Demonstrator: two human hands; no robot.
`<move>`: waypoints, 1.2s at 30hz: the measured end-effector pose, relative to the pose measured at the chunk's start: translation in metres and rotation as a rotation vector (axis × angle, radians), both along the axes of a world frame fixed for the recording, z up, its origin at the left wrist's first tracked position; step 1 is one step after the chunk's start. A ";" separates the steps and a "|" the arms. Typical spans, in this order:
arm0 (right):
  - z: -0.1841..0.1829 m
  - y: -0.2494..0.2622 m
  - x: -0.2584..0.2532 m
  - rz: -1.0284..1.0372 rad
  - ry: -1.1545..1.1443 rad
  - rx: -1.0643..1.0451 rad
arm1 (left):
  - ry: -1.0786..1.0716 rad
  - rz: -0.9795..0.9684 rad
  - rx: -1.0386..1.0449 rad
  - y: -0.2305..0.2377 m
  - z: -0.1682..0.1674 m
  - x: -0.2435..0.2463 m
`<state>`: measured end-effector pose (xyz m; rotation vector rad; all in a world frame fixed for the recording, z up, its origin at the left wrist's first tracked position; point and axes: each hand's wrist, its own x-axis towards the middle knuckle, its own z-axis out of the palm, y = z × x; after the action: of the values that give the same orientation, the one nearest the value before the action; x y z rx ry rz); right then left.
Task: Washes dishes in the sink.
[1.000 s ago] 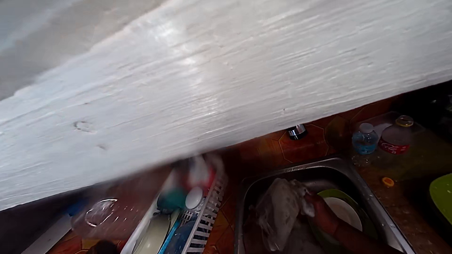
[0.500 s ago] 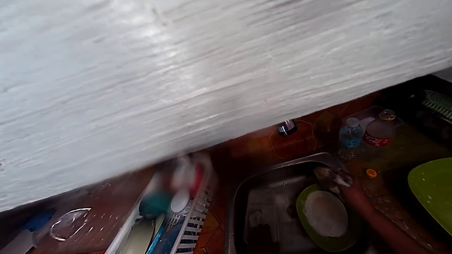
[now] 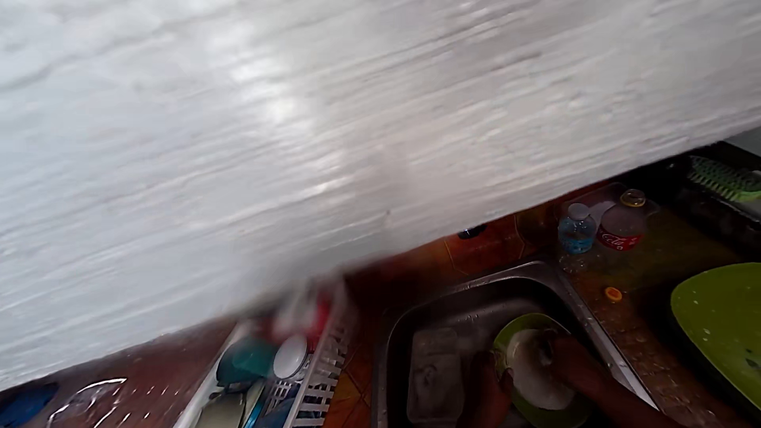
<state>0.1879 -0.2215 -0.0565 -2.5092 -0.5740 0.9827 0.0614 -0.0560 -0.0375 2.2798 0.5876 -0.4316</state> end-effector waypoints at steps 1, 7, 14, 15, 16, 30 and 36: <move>-0.003 0.002 -0.001 0.009 0.042 -0.018 | -0.005 0.019 0.017 0.001 -0.002 -0.002; -0.018 0.009 0.000 0.066 0.127 -0.034 | 0.030 0.069 -0.085 0.006 -0.015 -0.016; -0.006 0.015 -0.002 -0.046 0.394 0.130 | -0.018 0.160 -0.106 -0.009 -0.016 -0.017; -0.008 0.016 -0.005 -0.070 0.428 0.177 | -0.020 0.189 -0.146 -0.010 -0.016 -0.017; -0.014 0.018 -0.009 -0.105 0.455 0.231 | -0.013 0.234 -0.205 -0.010 -0.016 -0.018; 0.034 0.044 -0.020 -0.183 -0.086 0.678 | -0.268 0.459 -0.142 -0.002 0.040 -0.018; 0.064 0.071 -0.077 0.395 -0.219 0.471 | -0.551 0.775 -0.208 -0.003 0.038 -0.017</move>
<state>0.1111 -0.1508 0.0078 -2.1256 -1.2455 0.5985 0.0443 -0.0590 0.0006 1.6835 0.9978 0.4760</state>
